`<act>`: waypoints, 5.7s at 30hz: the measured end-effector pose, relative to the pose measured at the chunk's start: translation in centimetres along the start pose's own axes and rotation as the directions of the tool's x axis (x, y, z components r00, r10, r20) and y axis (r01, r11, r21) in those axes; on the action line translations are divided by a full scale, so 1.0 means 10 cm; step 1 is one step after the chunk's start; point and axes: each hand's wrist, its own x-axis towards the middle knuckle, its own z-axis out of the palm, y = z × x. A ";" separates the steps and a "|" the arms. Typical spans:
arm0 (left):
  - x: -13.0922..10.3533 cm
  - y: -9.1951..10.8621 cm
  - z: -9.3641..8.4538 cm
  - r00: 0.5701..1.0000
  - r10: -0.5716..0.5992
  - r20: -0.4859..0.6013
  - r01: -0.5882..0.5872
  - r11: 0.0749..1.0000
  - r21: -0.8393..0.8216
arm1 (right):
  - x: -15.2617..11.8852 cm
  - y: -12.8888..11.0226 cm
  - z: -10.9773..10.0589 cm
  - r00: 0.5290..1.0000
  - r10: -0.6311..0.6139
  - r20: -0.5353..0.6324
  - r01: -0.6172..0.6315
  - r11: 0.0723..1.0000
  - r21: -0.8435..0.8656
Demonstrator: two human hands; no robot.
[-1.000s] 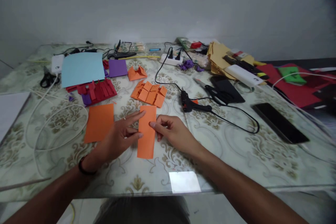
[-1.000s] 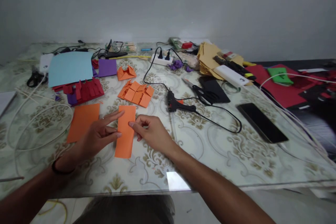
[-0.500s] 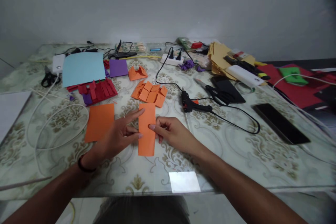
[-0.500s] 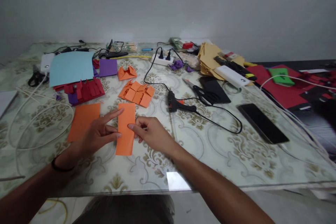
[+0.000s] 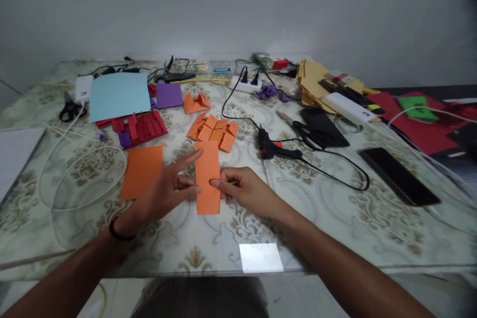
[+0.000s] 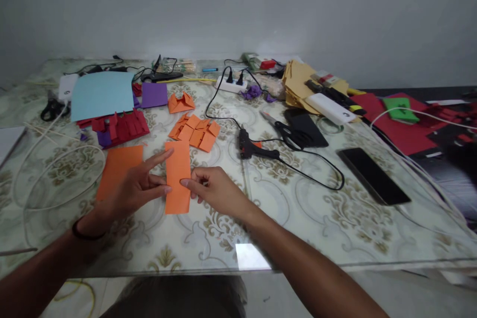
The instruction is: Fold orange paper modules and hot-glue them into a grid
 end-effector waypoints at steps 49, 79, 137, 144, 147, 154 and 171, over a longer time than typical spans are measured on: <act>-0.01 -0.05 -0.08 0.975 0.202 -0.088 -0.189 0.972 0.142 | 0.01 -0.02 0.02 0.993 -0.035 -0.109 0.066 0.952 0.299; 0.06 -0.02 -0.01 0.995 -0.097 -0.020 0.097 0.995 0.007 | 0.00 0.01 0.05 0.994 -0.073 -0.076 0.087 0.975 0.203; 0.04 -0.04 0.01 0.991 0.130 -0.021 -0.103 0.862 0.496 | 0.01 0.04 0.07 0.956 -0.293 -0.034 0.272 0.920 -0.284; 0.02 -0.04 0.06 0.985 0.146 -0.089 -0.080 0.855 0.513 | 0.01 0.02 0.06 0.946 -0.322 -0.036 0.301 0.916 -0.264; 0.02 -0.03 0.02 0.978 0.155 -0.140 -0.064 0.861 0.505 | 0.00 -0.01 0.03 0.948 -0.311 -0.069 0.282 0.921 -0.269; 0.04 0.09 -0.20 0.961 0.153 -0.231 -0.026 0.880 0.474 | 0.03 -0.04 -0.12 0.952 -0.284 -0.112 0.255 0.942 -0.218; 0.02 -0.03 0.05 0.938 0.301 -0.173 -0.144 0.792 0.594 | 0.02 0.01 0.05 0.807 -0.588 -0.054 0.476 0.701 -0.531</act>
